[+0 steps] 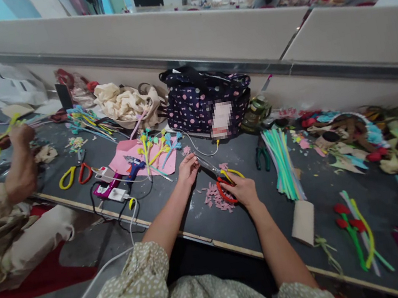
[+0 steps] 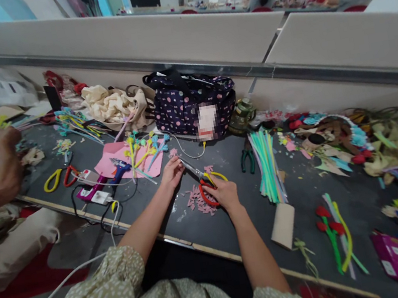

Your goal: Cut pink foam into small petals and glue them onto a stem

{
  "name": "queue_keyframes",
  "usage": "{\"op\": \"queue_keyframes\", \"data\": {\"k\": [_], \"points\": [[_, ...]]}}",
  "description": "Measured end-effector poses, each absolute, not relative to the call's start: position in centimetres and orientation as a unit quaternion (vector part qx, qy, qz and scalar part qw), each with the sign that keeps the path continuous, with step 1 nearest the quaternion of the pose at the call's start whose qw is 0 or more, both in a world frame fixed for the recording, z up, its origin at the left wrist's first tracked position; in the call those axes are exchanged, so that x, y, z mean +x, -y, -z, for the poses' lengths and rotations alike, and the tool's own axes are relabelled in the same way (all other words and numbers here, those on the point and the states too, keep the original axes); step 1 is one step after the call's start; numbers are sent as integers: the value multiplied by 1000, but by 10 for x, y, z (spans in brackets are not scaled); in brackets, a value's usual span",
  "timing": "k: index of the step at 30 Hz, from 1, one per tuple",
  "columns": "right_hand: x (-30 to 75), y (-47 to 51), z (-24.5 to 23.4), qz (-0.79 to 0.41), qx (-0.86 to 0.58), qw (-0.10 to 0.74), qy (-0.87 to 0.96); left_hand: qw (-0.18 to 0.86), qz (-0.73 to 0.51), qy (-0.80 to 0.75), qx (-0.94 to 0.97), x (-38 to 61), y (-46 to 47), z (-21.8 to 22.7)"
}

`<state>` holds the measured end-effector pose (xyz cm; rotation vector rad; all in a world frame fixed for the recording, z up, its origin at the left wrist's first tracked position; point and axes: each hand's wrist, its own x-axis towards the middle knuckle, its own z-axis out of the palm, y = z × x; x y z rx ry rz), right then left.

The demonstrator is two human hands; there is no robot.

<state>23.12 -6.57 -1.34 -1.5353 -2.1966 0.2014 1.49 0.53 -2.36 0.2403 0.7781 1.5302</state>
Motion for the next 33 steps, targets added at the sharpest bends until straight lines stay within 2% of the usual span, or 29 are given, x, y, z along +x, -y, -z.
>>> {"op": "queue_keyframes", "data": {"k": [33], "points": [[231,64,10,-45,-564,207,798,636,-674,-339,160,17,0,25]]}}
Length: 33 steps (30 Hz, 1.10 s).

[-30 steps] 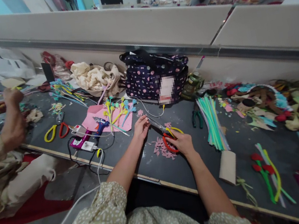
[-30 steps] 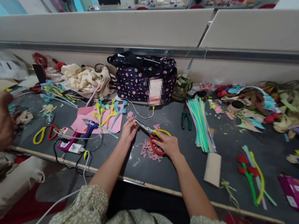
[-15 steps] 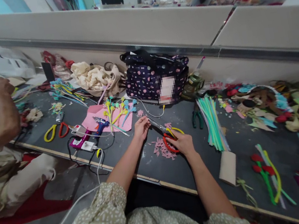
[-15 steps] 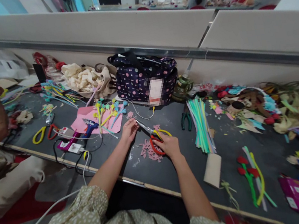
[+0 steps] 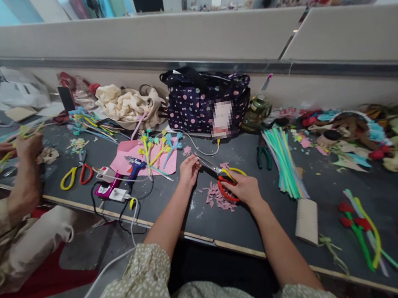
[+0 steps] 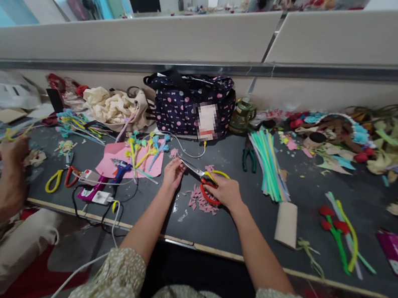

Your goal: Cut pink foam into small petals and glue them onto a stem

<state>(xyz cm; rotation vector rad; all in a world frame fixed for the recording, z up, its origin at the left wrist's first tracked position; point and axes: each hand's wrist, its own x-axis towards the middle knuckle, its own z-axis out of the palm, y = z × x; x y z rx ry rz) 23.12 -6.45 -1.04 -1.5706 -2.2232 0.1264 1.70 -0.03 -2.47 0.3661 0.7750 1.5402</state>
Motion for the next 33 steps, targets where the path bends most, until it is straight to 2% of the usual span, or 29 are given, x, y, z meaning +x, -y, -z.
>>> {"op": "queue_keyframes", "data": {"k": [5,15,23,33], "points": [[231,64,12,-61,-547,214,807,642,-675,-324,167,16,-2,28],[230,63,0,6,-589,203,782,643,-688,-300,154,14,-1,23],[227,64,1,-20,-599,241,763,649,-681,-295,167,12,1,22],[225,68,-1,-40,-578,246,777,659,-673,-282,183,10,0,20]]}}
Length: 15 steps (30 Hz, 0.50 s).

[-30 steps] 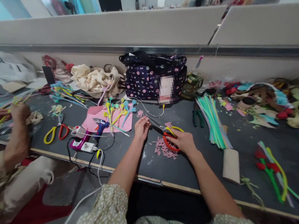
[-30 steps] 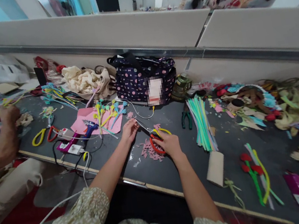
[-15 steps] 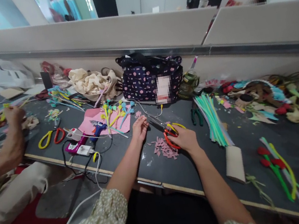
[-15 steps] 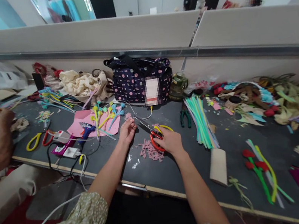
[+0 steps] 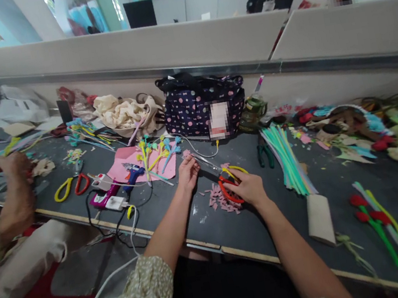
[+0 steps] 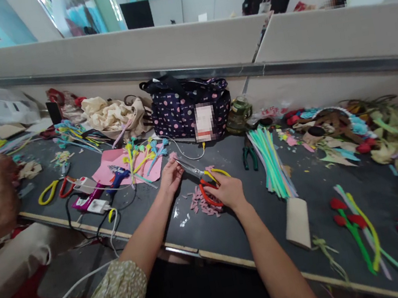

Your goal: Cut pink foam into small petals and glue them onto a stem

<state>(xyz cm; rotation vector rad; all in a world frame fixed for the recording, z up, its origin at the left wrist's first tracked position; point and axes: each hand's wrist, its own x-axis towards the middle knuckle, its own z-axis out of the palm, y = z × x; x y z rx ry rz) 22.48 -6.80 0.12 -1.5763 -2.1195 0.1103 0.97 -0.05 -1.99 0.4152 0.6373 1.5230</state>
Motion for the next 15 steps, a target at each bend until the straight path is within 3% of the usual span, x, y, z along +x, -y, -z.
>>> {"op": "queue_keyframes", "data": {"k": [15], "points": [[230,66,6,-8,-560,244,791,653,-668,-288,213,12,1,16]]}}
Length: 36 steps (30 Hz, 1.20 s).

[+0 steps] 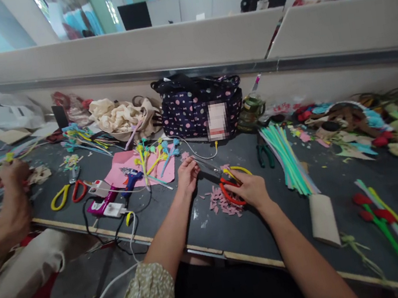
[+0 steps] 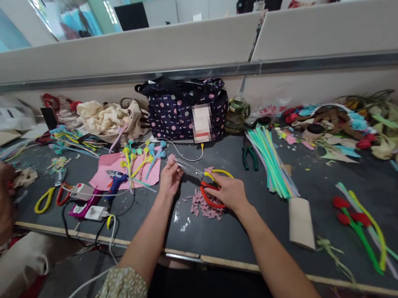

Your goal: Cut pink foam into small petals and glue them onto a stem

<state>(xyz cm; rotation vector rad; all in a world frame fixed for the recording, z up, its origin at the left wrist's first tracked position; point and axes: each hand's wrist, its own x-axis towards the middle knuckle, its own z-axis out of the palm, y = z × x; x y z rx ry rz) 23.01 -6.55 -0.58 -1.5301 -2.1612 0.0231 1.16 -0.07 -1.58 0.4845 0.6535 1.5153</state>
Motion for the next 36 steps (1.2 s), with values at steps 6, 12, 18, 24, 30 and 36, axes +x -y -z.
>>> {"op": "queue_keyframes", "data": {"k": [6,12,18,24,30,36], "points": [[230,65,5,5,-560,238,794,653,-667,-290,211,12,0,17],[230,65,7,9,-557,239,795,650,-668,-308,194,12,0,16],[229,64,10,5,-556,225,800,648,-670,-315,177,11,1,15],[226,64,6,-2,-571,227,789,654,-667,-308,180,9,2,13],[224,67,-6,33,-603,204,771,645,-676,-305,185,7,2,10],[228,67,-5,52,-591,171,787,624,-689,-316,192,3,1,6]]}}
